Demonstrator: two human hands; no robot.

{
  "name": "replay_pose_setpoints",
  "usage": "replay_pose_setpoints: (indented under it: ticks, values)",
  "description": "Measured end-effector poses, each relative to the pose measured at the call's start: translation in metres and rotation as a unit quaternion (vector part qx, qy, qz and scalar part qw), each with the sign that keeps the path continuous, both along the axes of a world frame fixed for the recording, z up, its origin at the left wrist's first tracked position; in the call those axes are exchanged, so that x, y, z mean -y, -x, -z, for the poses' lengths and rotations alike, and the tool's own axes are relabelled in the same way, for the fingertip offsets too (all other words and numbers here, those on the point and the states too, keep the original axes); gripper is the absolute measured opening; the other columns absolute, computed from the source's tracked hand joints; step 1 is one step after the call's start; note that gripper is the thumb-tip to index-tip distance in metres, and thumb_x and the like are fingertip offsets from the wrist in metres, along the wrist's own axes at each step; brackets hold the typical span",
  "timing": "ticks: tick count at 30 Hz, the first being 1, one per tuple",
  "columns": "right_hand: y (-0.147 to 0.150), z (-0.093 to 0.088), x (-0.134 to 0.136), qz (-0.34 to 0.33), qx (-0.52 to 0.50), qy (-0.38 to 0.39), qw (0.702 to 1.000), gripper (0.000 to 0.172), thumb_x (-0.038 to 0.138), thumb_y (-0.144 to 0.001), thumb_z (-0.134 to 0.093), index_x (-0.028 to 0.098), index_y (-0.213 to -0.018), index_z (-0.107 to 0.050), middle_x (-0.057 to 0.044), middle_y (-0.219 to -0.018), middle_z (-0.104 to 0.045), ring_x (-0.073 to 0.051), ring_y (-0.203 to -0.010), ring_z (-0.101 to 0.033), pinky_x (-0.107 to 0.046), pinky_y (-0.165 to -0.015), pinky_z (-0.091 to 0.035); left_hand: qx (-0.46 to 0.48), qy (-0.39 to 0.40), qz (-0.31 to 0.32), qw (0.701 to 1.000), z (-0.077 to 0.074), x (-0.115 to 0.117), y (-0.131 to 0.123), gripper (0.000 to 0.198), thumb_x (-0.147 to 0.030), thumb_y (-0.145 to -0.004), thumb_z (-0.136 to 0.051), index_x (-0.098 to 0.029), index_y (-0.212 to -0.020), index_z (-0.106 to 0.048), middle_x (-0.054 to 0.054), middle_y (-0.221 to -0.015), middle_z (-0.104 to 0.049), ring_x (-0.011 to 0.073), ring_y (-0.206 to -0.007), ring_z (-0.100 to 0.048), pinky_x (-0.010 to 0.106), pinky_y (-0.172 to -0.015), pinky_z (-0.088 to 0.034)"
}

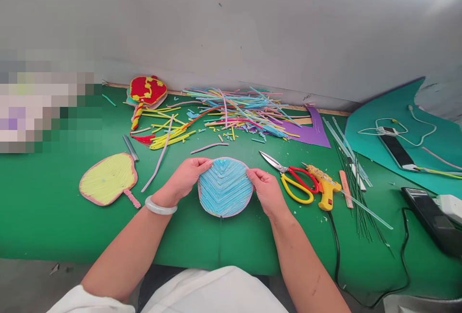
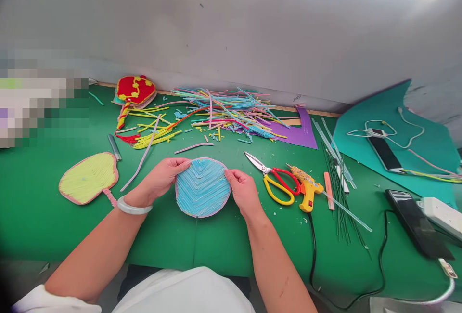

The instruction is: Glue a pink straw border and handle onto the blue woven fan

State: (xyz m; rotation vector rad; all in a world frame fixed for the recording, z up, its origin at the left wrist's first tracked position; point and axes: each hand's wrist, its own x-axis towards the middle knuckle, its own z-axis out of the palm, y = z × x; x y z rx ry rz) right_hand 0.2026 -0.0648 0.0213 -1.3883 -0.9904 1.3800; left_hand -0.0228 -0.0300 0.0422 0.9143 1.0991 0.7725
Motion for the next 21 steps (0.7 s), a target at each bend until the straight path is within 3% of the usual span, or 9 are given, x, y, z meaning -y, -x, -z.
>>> replay_pose_setpoints:
  ticks: [12,21]
  values:
    - [-0.0007,0.0057,-0.0002,0.001,0.006,-0.011,1.000,0.041,0.059,-0.074,-0.072,0.020,-0.083,-0.075,0.001,-0.072,-0.067,-0.014,-0.066,-0.054,-0.027,-0.065,-0.044,0.015,0.006,-0.012,1.000,0.0008,-0.0006,-0.0010,0.051,-0.059,-0.060,-0.084,-0.015,-0.085,-0.077,0.007,-0.077,-0.075,0.0191,-0.069,-0.064,0.031,-0.066,-0.049]
    - [0.0008,0.0007,0.0017,-0.035,-0.048,0.021,0.998,0.066,0.077,-0.082,-0.050,0.021,-0.108,-0.073,-0.005,-0.080,-0.074,-0.021,-0.077,-0.066,-0.031,-0.066,-0.050,0.056,0.010,-0.023,0.998,0.0006,-0.0014,0.0052,0.046,-0.054,-0.067,-0.082,-0.014,-0.088,-0.076,0.008,-0.079,-0.075,0.0183,-0.069,-0.066,0.030,-0.067,-0.051]
